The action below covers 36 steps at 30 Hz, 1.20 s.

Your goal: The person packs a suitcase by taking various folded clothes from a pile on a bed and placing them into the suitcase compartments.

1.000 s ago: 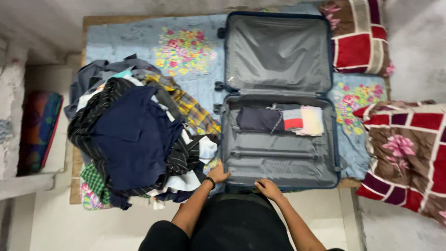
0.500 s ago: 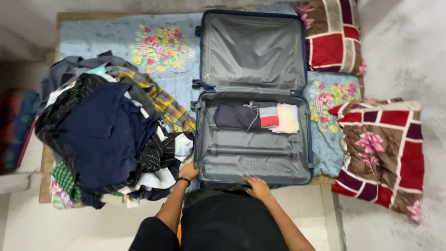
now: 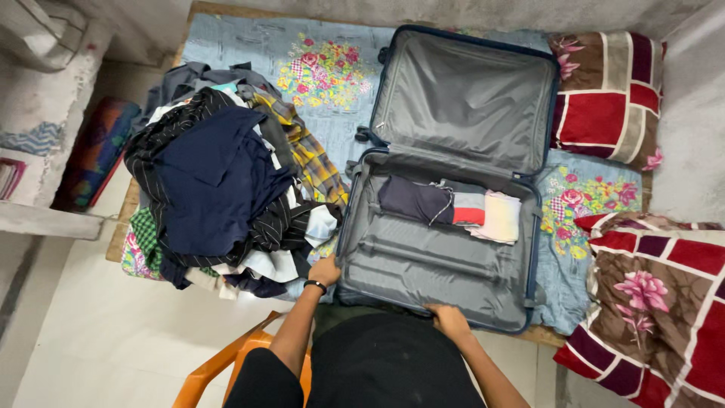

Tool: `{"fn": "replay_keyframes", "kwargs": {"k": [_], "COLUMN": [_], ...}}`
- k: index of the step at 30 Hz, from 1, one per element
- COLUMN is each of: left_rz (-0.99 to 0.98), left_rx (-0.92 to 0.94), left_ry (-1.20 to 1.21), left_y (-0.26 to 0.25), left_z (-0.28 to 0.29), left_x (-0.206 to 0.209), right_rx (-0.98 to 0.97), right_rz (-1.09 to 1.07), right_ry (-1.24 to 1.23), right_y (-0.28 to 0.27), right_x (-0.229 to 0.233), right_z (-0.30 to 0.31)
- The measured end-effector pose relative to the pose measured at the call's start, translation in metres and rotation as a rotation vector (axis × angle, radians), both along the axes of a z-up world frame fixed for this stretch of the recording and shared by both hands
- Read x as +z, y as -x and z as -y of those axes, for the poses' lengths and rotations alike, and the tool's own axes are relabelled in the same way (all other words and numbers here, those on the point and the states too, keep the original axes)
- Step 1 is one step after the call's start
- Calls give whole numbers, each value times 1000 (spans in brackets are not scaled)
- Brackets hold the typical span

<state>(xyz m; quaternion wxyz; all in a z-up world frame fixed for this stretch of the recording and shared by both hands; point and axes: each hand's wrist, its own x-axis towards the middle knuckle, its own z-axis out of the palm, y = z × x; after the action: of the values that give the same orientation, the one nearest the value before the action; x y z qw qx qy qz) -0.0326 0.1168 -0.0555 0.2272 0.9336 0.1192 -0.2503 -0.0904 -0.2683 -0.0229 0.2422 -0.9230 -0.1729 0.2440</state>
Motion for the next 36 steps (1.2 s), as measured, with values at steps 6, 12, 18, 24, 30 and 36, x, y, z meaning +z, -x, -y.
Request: {"fn": "replay_keyframes", "kwargs": {"k": [6, 12, 18, 24, 30, 36], "left_rz": [30, 48, 183, 478, 471, 430], "left_rx": [7, 98, 193, -90, -435, -642], "left_ry": [-14, -21, 107, -87, -154, -87], "left_y": [10, 20, 48, 64, 43, 31], "left_z": [6, 12, 22, 18, 13, 4], "left_x": [-5, -7, 0, 5, 6, 8], "right_rx": [-11, 76, 61, -23, -121, -225], "right_rz": [-54, -170, -266, -402, -340, -275], "right_ry": [33, 81, 89, 63, 145, 274], "right_y": [1, -15, -17, -19, -14, 0], "right_x": [-7, -20, -25, -25, -16, -10], "right_z": [11, 1, -5, -3, -21, -55]}}
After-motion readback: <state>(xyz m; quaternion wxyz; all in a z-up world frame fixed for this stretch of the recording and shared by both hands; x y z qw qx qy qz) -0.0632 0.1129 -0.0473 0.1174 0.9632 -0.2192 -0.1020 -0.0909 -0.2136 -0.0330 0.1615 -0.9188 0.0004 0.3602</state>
